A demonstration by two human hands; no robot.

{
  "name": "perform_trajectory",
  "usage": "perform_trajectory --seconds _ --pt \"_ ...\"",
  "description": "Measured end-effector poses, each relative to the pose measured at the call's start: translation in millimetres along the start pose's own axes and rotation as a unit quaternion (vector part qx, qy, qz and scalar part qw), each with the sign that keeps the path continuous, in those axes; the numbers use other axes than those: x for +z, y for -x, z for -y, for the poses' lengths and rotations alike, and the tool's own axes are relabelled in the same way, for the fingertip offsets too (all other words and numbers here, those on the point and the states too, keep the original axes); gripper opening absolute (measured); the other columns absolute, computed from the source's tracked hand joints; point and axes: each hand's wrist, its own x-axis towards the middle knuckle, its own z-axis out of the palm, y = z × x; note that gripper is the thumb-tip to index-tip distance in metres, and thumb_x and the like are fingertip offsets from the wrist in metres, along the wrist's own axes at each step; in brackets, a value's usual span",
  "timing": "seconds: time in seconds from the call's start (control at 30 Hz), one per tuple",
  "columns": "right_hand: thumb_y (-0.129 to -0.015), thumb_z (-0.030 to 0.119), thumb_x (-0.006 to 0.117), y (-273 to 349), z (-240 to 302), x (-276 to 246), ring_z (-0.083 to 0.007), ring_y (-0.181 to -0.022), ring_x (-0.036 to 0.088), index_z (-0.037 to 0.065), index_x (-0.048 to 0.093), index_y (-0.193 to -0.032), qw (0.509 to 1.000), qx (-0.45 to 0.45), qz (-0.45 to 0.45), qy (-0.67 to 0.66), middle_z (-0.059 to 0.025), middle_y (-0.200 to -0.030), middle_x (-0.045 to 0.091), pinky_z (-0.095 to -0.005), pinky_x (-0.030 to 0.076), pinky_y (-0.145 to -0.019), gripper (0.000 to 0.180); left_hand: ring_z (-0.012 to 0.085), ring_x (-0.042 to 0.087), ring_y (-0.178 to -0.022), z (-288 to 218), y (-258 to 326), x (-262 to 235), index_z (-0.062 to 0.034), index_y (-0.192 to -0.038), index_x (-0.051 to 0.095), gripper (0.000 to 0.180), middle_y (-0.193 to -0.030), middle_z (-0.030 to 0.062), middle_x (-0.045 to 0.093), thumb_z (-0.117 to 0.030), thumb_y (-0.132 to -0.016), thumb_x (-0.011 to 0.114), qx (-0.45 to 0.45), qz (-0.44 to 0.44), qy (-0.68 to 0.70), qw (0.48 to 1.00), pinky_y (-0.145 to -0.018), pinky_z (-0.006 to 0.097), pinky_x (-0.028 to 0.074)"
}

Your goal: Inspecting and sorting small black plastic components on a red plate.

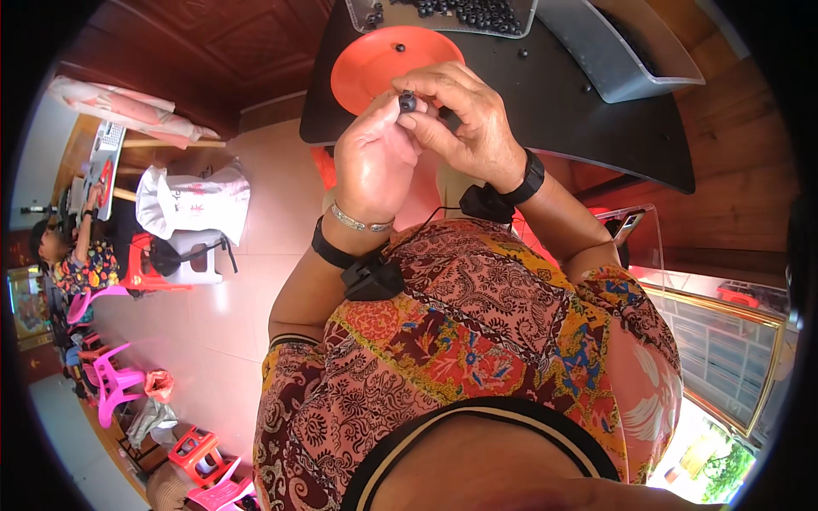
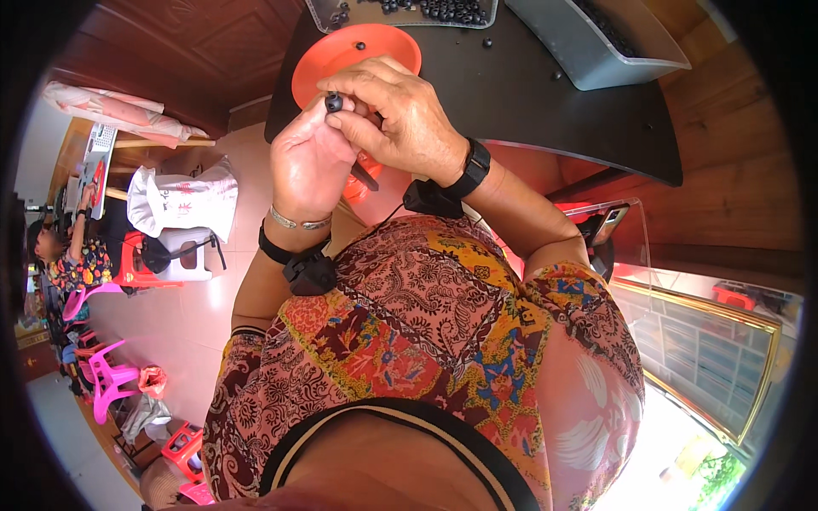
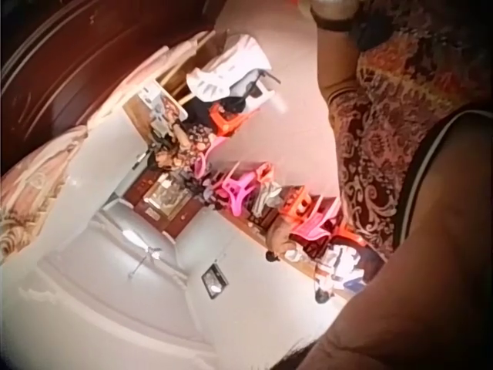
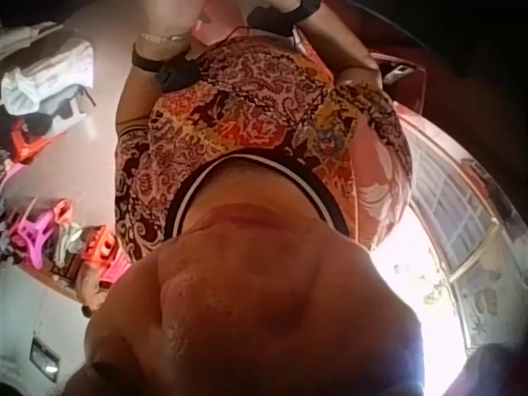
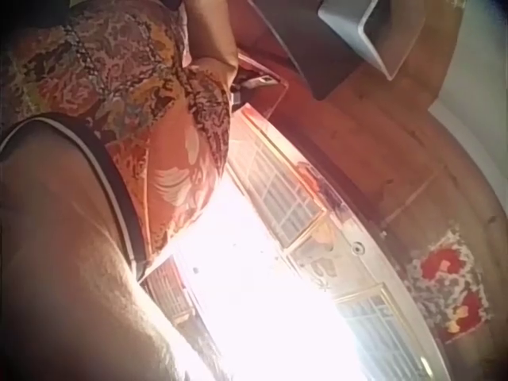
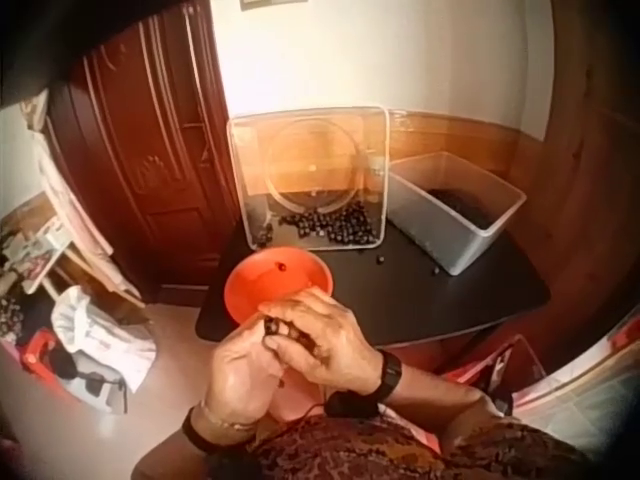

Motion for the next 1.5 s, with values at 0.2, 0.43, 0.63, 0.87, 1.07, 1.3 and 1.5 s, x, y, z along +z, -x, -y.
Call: perform_trajectory --seconds 0.2,0.43,0.63,0.87,1.07,1.3,1.5 --pt "-0.073 0.011 0.073 -1 1 4 -0.0251 -0.083 0.062 0.007 0.065 -0.103 1.000 -0.002 -0.007 0.016 -0.0072 -0.090 0.065 -0.0346 0.052 -0.072 0.032 0.0190 0.052 -0.101 -2 -1 0 -0.0016 -0.105 0.053 0.024 -0.103 0.0071 0.054 -0.021 -0.095 0.041 -0.003 0.009 0.015 1.000 -0.093 0.035 0.040" --pt "-0.076 0.012 0.071 -4 -6 6 -0.0260 -0.083 0.063 0.007 0.065 -0.102 0.999 -0.035 0.004 0.014 -0.0079 -0.089 0.065 -0.0354 0.051 -0.074 0.027 0.0201 0.054 -0.102 -5 1 7 0.0008 -0.111 0.052 0.031 -0.108 0.0089 0.057 -0.023 -0.096 0.038 -0.018 0.037 0.051 0.998 -0.093 0.035 0.041" --pt "-0.079 0.014 0.069 4 -10 12 -0.0279 -0.082 0.063 0.005 0.064 -0.098 0.996 -0.056 0.017 0.065 -0.0094 -0.087 0.064 -0.0374 0.052 -0.073 0.022 0.0169 0.054 -0.095 7 0 -15 0.0009 -0.109 0.052 0.030 -0.101 0.0090 0.058 -0.022 -0.095 0.039 -0.032 0.015 0.046 0.998 -0.086 0.032 0.042" --pt "-0.079 0.015 0.071 -1 -3 -10 -0.0292 -0.081 0.064 0.003 0.066 -0.096 0.997 -0.050 0.014 0.063 -0.0122 -0.089 0.066 -0.0363 0.051 -0.072 0.022 0.0190 0.058 -0.089 3 2 1 -0.0014 -0.109 0.053 0.028 -0.099 0.0089 0.062 -0.023 -0.095 0.042 -0.050 0.005 0.040 0.998 -0.081 0.031 0.044" --pt "-0.079 0.008 0.068 -60 -50 -138 -0.0294 -0.083 0.063 0.008 0.067 -0.102 0.900 -0.095 -0.095 0.414 -0.0124 -0.091 0.066 -0.0348 0.051 -0.073 0.023 0.0226 0.062 -0.089 -20 11 -28 -0.0020 -0.107 0.056 0.027 -0.098 0.0106 0.064 -0.023 -0.093 0.048 -0.051 -0.070 -0.027 0.996 -0.075 0.031 0.047" --pt "-0.084 0.023 0.060 -89 -128 -224 -0.0320 -0.097 0.061 0.013 0.059 -0.121 0.813 0.053 -0.051 0.578 -0.0127 -0.110 0.063 -0.0386 0.050 -0.081 0.038 0.0233 0.061 -0.080 -32 0 -60 -0.0018 -0.097 0.056 0.022 -0.088 0.0102 0.063 -0.021 -0.092 0.047 -0.012 -0.102 -0.014 0.995 -0.069 0.031 0.046" --pt "-0.084 0.021 0.061 -114 -113 -107 -0.0303 -0.087 0.065 0.006 0.066 -0.105 0.935 0.156 0.171 0.267 -0.0145 -0.096 0.068 -0.0372 0.051 -0.076 0.026 0.0231 0.061 -0.079 -32 -6 -90 -0.0029 -0.095 0.057 0.021 -0.087 0.0091 0.063 -0.022 -0.092 0.048 -0.019 -0.151 0.004 0.988 -0.070 0.032 0.046"
